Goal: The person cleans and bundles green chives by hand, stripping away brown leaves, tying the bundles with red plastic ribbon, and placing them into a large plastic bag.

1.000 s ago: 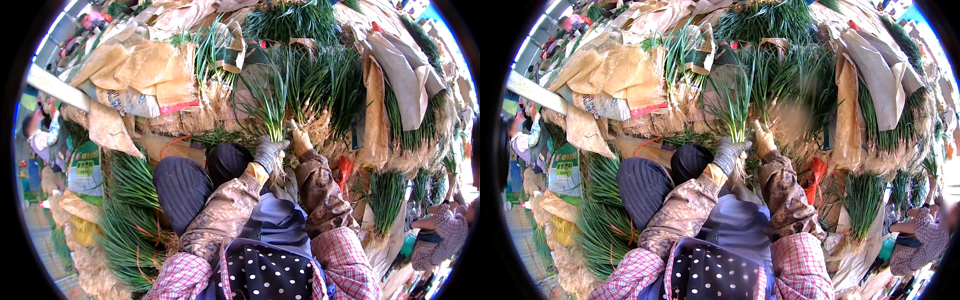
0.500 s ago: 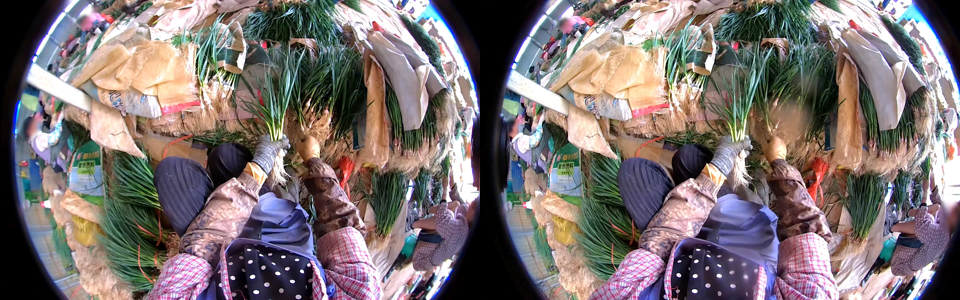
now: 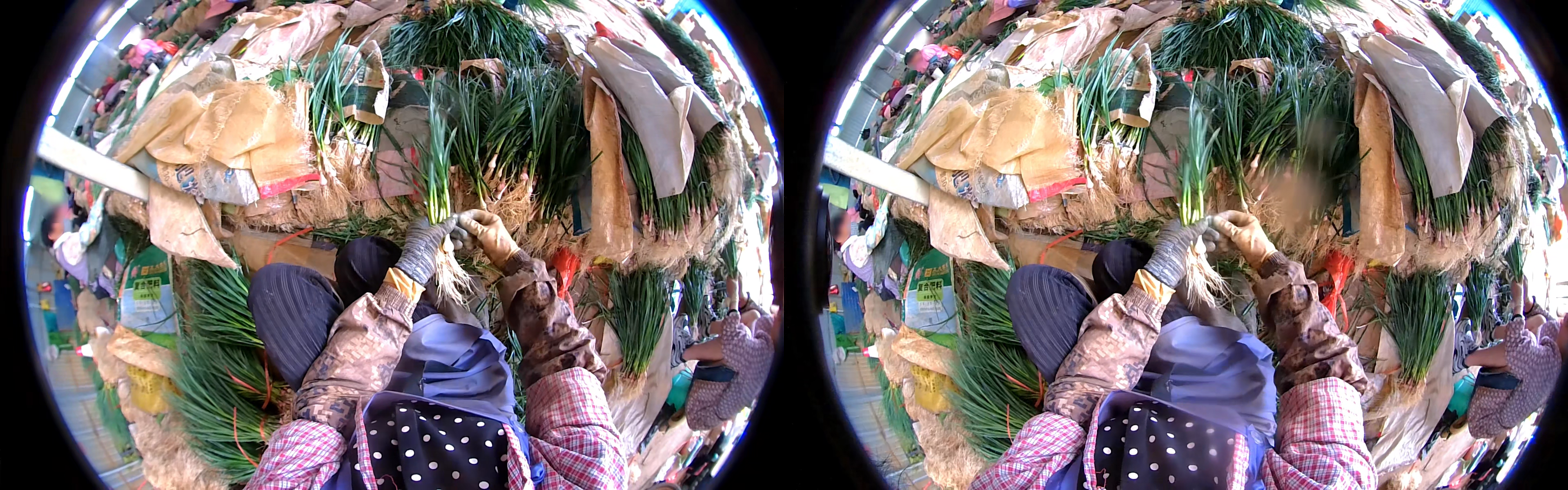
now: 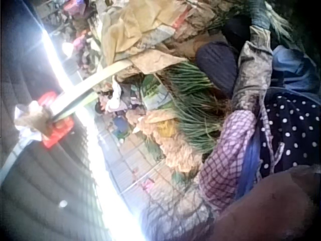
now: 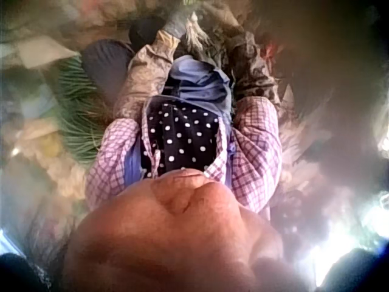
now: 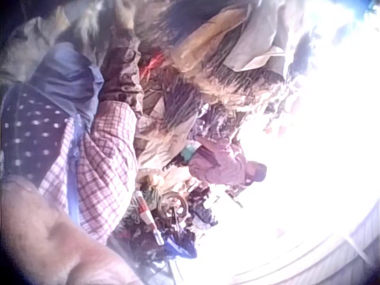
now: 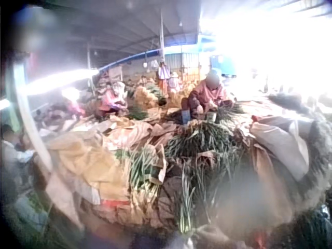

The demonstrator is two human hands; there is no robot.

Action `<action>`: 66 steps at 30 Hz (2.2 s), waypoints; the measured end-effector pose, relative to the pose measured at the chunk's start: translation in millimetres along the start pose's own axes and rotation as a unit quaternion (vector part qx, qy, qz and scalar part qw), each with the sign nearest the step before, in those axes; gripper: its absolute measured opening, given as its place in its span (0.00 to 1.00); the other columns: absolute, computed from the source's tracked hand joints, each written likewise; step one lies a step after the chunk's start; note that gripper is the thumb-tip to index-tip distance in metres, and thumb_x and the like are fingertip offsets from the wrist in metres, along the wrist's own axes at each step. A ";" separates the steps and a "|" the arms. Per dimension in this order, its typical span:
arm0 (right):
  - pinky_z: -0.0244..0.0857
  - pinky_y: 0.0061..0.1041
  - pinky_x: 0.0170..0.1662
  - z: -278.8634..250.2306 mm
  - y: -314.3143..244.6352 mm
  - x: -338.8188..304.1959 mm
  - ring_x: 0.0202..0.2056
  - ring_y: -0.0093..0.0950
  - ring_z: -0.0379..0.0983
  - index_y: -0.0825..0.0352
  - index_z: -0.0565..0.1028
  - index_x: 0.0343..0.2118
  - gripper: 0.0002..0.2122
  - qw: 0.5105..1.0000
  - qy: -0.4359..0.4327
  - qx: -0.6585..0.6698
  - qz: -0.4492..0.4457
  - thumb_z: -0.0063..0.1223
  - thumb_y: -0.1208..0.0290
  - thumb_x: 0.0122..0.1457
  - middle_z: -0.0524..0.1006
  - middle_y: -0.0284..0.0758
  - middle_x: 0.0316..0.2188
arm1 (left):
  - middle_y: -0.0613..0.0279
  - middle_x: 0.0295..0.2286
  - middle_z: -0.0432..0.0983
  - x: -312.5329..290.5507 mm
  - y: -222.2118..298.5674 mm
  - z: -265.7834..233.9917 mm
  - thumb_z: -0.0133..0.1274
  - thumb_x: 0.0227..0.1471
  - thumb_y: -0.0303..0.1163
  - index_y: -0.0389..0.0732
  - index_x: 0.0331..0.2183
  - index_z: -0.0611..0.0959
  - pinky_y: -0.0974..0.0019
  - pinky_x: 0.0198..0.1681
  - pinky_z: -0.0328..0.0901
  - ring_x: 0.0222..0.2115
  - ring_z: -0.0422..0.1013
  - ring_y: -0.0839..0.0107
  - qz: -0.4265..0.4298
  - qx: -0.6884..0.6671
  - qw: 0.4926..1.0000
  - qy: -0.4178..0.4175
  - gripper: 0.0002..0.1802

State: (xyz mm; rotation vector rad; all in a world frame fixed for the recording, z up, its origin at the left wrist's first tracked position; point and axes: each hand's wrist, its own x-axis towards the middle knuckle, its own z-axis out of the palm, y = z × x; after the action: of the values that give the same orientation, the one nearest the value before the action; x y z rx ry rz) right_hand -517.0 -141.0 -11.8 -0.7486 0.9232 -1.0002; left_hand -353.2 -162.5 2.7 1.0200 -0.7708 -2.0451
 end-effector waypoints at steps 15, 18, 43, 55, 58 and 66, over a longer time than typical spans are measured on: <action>0.63 0.27 0.23 6.2 -12.5 14.6 0.18 0.25 0.68 0.60 0.74 0.27 0.10 0.667 0.322 -0.672 0.009 0.49 0.60 0.52 0.73 0.34 0.18 | 0.65 0.14 0.68 -7.3 2.3 6.9 0.57 0.42 0.28 0.39 0.29 0.77 0.68 0.11 0.60 0.10 0.64 0.70 -0.093 -0.068 0.989 0.097 0.09; 0.65 0.26 0.24 34.6 -7.4 -31.4 0.17 0.25 0.69 0.62 0.73 0.27 0.11 0.740 0.242 -0.623 -0.076 0.50 0.59 0.51 0.73 0.34 0.15 | 0.66 0.18 0.71 -6.3 3.8 6.7 0.59 0.40 0.33 0.42 0.28 0.78 0.73 0.16 0.63 0.14 0.66 0.74 -0.067 0.010 0.995 0.077 0.10; 0.63 0.21 0.19 17.9 18.4 41.5 0.18 0.22 0.67 0.66 0.71 0.37 0.12 0.971 0.153 0.141 0.114 0.47 0.64 0.54 0.71 0.30 0.20 | 0.62 0.16 0.71 -10.1 0.9 9.9 0.55 0.42 0.27 0.36 0.25 0.76 0.71 0.11 0.60 0.11 0.65 0.73 0.003 0.076 0.991 0.112 0.05; 0.67 0.28 0.39 9.1 58.4 3.2 0.30 0.32 0.73 0.60 0.76 0.33 0.09 0.719 0.032 -0.671 0.178 0.50 0.69 0.48 0.76 0.40 0.28 | 0.54 0.19 0.74 10.6 -18.3 -7.2 0.53 0.40 0.34 0.37 0.26 0.78 0.62 0.22 0.64 0.18 0.70 0.63 -0.007 0.360 0.909 0.211 0.10; 0.68 0.25 0.34 18.3 24.8 -18.5 0.27 0.28 0.73 0.60 0.75 0.36 0.10 0.787 0.251 -0.561 -0.053 0.50 0.71 0.49 0.76 0.37 0.24 | 0.48 0.27 0.74 -6.7 1.0 18.0 0.52 0.38 0.38 0.39 0.28 0.78 0.56 0.35 0.64 0.30 0.70 0.51 0.023 0.519 0.826 0.218 0.14; 0.63 0.29 0.43 44.0 -90.3 39.6 0.40 0.33 0.68 0.62 0.66 0.47 0.20 0.683 0.228 -0.615 -0.321 0.51 0.72 0.48 0.71 0.39 0.40 | 0.50 0.28 0.73 -12.6 1.3 20.8 0.52 0.39 0.37 0.44 0.34 0.77 0.57 0.36 0.63 0.32 0.69 0.53 0.068 0.581 0.795 0.162 0.16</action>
State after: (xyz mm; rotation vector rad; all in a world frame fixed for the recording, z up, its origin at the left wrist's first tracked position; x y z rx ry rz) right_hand -500.5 -205.9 72.9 -2.1453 1.8893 -1.0968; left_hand -364.7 -149.1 19.5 1.8020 -1.9074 -1.0520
